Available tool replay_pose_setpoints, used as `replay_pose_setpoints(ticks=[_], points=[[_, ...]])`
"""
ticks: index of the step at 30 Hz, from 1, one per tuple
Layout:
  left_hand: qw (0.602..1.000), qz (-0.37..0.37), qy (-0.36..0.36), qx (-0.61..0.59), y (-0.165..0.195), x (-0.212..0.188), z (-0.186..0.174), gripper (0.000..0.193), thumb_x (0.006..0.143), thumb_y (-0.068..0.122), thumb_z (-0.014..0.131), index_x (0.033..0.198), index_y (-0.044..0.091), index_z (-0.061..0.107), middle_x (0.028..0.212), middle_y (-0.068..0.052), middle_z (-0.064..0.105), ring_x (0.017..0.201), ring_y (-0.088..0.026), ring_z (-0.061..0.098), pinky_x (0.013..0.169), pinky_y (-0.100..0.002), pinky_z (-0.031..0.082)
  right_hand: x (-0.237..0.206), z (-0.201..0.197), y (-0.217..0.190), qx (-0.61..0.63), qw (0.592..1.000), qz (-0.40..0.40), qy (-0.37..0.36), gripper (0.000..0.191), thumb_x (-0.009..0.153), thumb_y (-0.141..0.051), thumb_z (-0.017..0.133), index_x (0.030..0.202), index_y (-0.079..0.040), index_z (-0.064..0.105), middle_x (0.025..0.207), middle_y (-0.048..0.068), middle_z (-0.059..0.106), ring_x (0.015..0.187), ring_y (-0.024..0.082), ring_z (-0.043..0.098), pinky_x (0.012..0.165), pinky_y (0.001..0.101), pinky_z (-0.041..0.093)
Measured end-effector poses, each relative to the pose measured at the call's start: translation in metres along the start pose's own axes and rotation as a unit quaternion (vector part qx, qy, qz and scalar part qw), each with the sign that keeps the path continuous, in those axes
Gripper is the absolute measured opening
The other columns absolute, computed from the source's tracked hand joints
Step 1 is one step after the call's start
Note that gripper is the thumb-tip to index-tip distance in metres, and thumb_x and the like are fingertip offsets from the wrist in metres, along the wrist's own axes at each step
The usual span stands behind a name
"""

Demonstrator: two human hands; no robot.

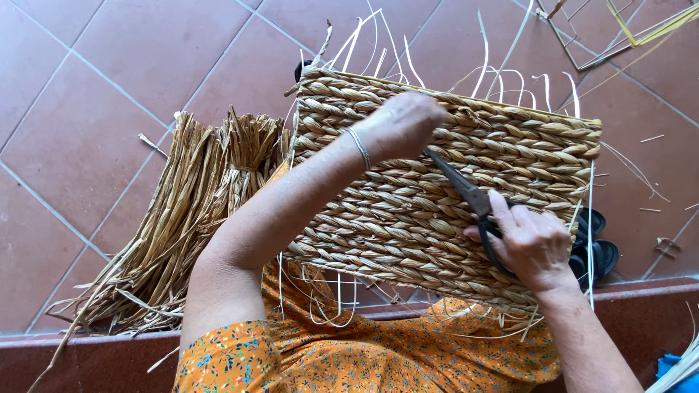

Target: The person weaves dried plant fibers into a rectangular mat using a metal frame, then trims the excess fibers with scissors. The mat is flipped and trimmed on both sides to finish the edges.

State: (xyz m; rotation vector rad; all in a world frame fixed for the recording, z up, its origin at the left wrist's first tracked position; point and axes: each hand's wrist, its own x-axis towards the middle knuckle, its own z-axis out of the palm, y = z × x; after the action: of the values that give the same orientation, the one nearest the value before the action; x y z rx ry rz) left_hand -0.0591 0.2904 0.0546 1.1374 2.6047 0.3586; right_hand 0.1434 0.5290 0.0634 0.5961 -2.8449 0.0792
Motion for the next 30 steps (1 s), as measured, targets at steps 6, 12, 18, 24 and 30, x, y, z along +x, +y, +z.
replay_pose_setpoints(ticks=[6,12,18,24,30], points=[[0.979,-0.065,0.076,-0.177,-0.043,-0.015,-0.022,0.005,0.077,-0.002,0.061,0.075,0.003,0.061,0.071,-0.013,0.067,0.068,-0.026,0.069,0.067,-0.04,0.058,-0.021,-0.013,0.006,0.139,0.985,0.098,0.028,0.07,0.089,-0.06,0.072,0.139,-0.011,0.066,0.083,0.004,0.061,0.065,0.019,0.061,0.064,0.0359,0.049],[0.975,0.035,0.146,-0.165,-0.033,-0.028,0.002,0.011,0.079,-0.002,0.065,0.085,0.006,0.069,0.075,-0.013,0.068,0.075,-0.032,0.07,0.071,-0.045,0.056,-0.012,-0.014,0.012,0.02,0.997,0.08,0.004,0.076,0.08,-0.066,0.076,0.131,-0.01,0.07,0.077,0.005,0.057,0.066,0.021,0.059,0.06,0.0369,0.044],[0.99,0.036,0.122,-0.066,-0.015,-0.025,0.017,0.012,0.078,0.008,0.076,0.077,0.0,0.067,0.089,-0.02,0.064,0.084,-0.036,0.066,0.073,-0.048,0.055,0.003,-0.016,0.01,-0.008,0.999,0.045,0.018,0.075,0.081,-0.067,0.075,0.13,-0.01,0.072,0.076,0.005,0.053,0.068,0.022,0.058,0.062,0.0391,0.044],[0.991,0.039,0.127,-0.015,-0.009,-0.017,0.022,0.004,0.084,-0.002,0.068,0.08,-0.001,0.067,0.09,-0.019,0.063,0.086,-0.034,0.066,0.075,-0.046,0.056,0.014,-0.01,0.004,-0.02,0.999,0.035,0.025,0.072,0.083,-0.065,0.074,0.131,-0.011,0.073,0.076,0.005,0.054,0.067,0.023,0.059,0.06,0.0391,0.043],[0.993,0.013,0.104,-0.047,-0.005,-0.01,0.02,0.009,0.089,0.001,0.067,0.08,0.0,0.066,0.086,-0.018,0.064,0.081,-0.032,0.067,0.073,-0.045,0.055,0.019,-0.003,0.004,-0.044,0.999,0.002,0.02,0.074,0.086,-0.063,0.072,0.132,-0.006,0.071,0.074,0.006,0.055,0.06,0.022,0.059,0.056,0.0378,0.046]])
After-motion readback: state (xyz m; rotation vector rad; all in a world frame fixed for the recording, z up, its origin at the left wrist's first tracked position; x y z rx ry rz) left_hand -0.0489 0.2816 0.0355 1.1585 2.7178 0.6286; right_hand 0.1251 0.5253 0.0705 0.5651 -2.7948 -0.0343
